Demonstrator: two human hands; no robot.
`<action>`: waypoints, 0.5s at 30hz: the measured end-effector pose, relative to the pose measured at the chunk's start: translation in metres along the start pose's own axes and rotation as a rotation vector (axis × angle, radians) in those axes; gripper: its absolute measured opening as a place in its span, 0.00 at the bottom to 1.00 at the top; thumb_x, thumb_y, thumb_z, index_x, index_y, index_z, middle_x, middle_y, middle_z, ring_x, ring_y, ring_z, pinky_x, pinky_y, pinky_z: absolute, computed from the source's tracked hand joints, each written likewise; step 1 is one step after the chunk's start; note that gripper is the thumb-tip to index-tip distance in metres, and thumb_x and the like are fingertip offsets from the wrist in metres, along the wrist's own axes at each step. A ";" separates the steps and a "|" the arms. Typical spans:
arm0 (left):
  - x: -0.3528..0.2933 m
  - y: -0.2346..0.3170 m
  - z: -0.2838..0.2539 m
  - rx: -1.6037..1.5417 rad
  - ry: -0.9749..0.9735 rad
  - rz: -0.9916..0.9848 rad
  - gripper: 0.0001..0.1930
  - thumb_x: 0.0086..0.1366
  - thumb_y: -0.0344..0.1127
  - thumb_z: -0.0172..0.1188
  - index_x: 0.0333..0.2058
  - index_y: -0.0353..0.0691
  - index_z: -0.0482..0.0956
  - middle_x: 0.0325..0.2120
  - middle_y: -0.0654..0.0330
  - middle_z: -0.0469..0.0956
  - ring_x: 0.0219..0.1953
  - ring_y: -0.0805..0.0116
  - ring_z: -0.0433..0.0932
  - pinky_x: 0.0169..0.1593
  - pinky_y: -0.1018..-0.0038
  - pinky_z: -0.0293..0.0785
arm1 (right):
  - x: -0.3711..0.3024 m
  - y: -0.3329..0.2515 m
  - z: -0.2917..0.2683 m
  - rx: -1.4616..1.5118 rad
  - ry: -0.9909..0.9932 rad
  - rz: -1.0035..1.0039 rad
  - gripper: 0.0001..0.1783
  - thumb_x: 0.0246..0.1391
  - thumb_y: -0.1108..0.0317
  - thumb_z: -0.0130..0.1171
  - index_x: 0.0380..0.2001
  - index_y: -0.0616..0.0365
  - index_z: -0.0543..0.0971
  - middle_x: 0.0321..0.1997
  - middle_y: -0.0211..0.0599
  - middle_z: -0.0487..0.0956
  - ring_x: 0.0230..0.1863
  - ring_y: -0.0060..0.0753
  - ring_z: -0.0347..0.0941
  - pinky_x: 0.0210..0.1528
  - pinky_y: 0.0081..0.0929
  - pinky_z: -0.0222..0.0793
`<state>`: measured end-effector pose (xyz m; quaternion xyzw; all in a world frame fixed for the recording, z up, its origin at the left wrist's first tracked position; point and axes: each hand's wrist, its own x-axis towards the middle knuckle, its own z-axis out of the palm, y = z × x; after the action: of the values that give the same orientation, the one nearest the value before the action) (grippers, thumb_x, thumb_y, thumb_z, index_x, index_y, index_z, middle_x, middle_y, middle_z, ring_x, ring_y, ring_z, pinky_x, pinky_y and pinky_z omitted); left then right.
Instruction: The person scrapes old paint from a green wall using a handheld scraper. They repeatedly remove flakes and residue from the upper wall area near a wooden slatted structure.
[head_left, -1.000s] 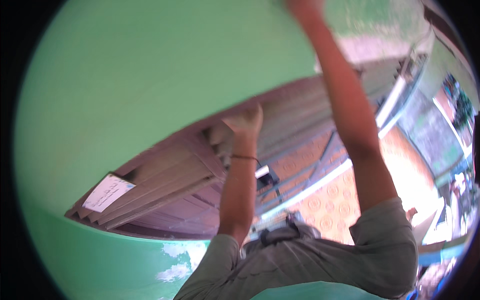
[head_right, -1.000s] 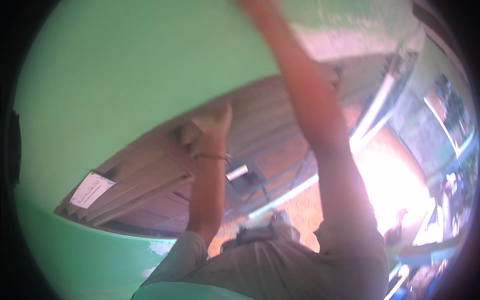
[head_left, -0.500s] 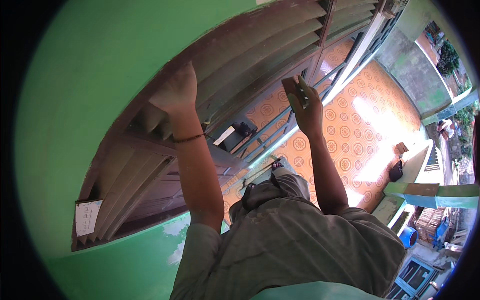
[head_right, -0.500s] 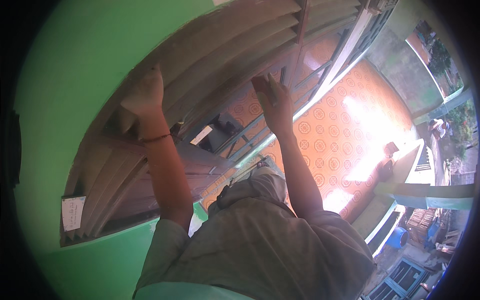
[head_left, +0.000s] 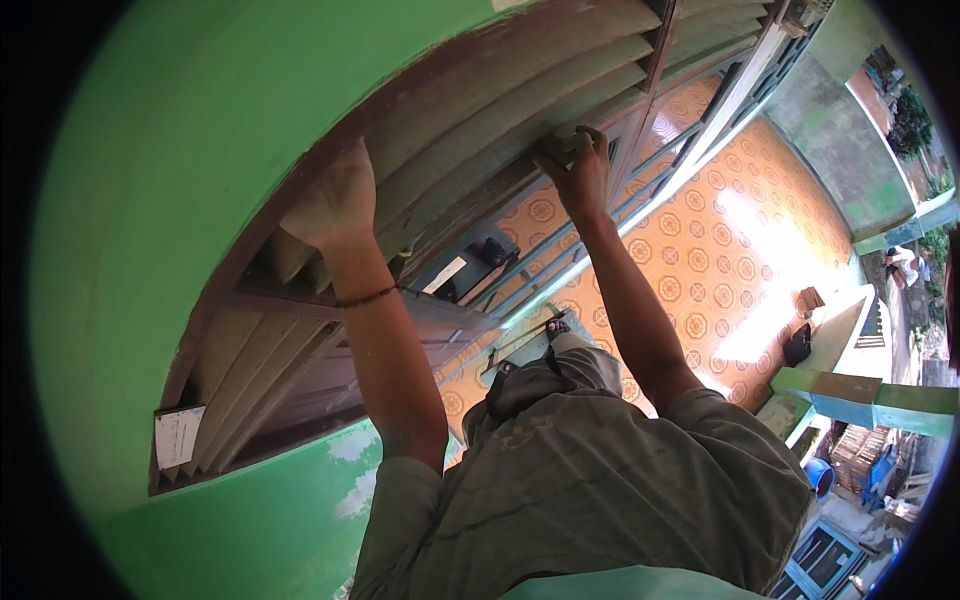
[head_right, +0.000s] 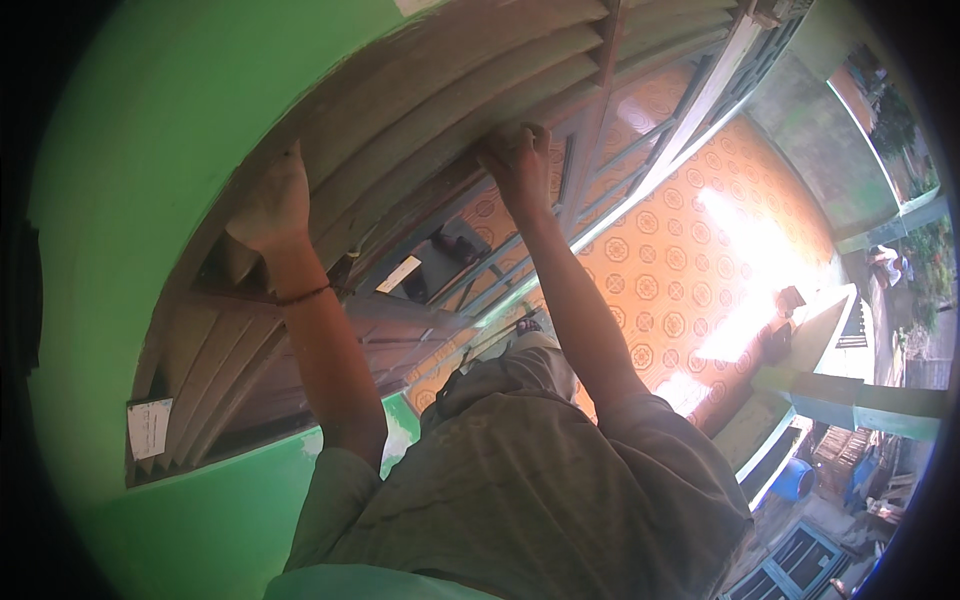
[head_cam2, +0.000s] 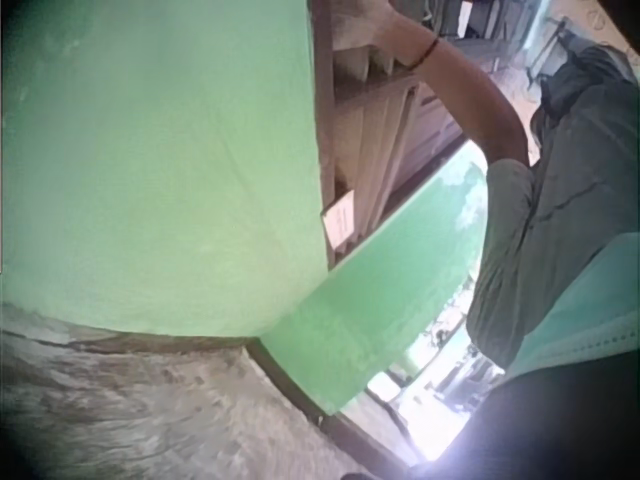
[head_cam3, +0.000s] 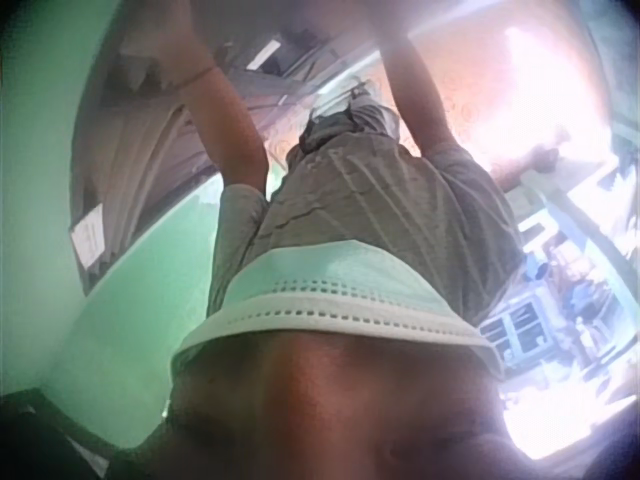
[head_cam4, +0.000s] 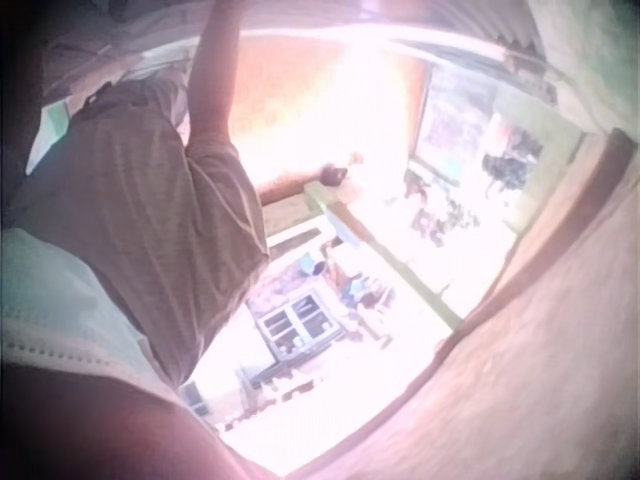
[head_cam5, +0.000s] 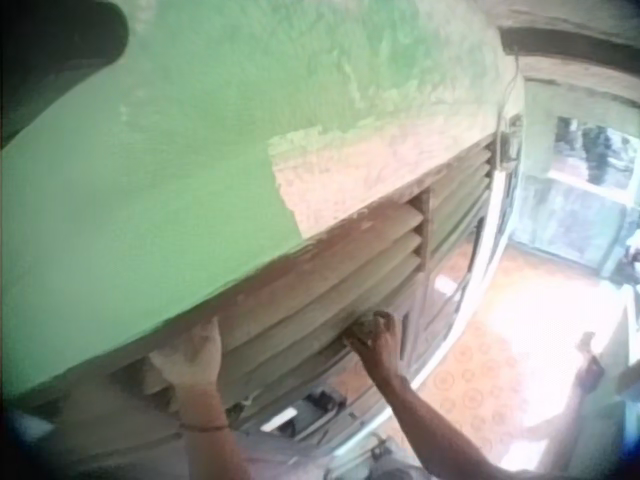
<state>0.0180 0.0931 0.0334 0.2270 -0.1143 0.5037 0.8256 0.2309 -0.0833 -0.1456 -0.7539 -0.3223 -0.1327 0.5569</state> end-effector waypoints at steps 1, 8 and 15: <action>0.000 0.000 0.000 -0.019 0.008 0.003 0.30 0.71 0.56 0.55 0.60 0.38 0.76 0.60 0.52 0.76 0.65 0.51 0.71 0.72 0.48 0.56 | 0.002 0.000 0.004 -0.020 -0.003 -0.004 0.26 0.44 0.63 0.80 0.40 0.68 0.78 0.54 0.57 0.72 0.53 0.59 0.73 0.55 0.47 0.73; -0.005 -0.006 0.006 0.116 0.090 0.092 0.32 0.72 0.57 0.51 0.64 0.38 0.72 0.64 0.54 0.72 0.69 0.54 0.65 0.74 0.51 0.50 | 0.007 0.001 0.017 -0.032 -0.004 -0.074 0.27 0.42 0.65 0.81 0.40 0.69 0.78 0.55 0.55 0.70 0.54 0.58 0.70 0.56 0.46 0.71; -0.002 -0.001 -0.006 0.141 -0.003 0.044 0.30 0.73 0.56 0.50 0.63 0.40 0.73 0.63 0.56 0.72 0.68 0.55 0.64 0.74 0.52 0.49 | 0.008 -0.007 0.005 -0.006 -0.065 -0.057 0.32 0.42 0.63 0.81 0.46 0.67 0.76 0.55 0.54 0.68 0.56 0.58 0.67 0.57 0.49 0.69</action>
<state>0.0180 0.0946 0.0270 0.2831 -0.0848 0.5281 0.7961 0.2315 -0.0749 -0.1377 -0.7498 -0.3613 -0.1250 0.5400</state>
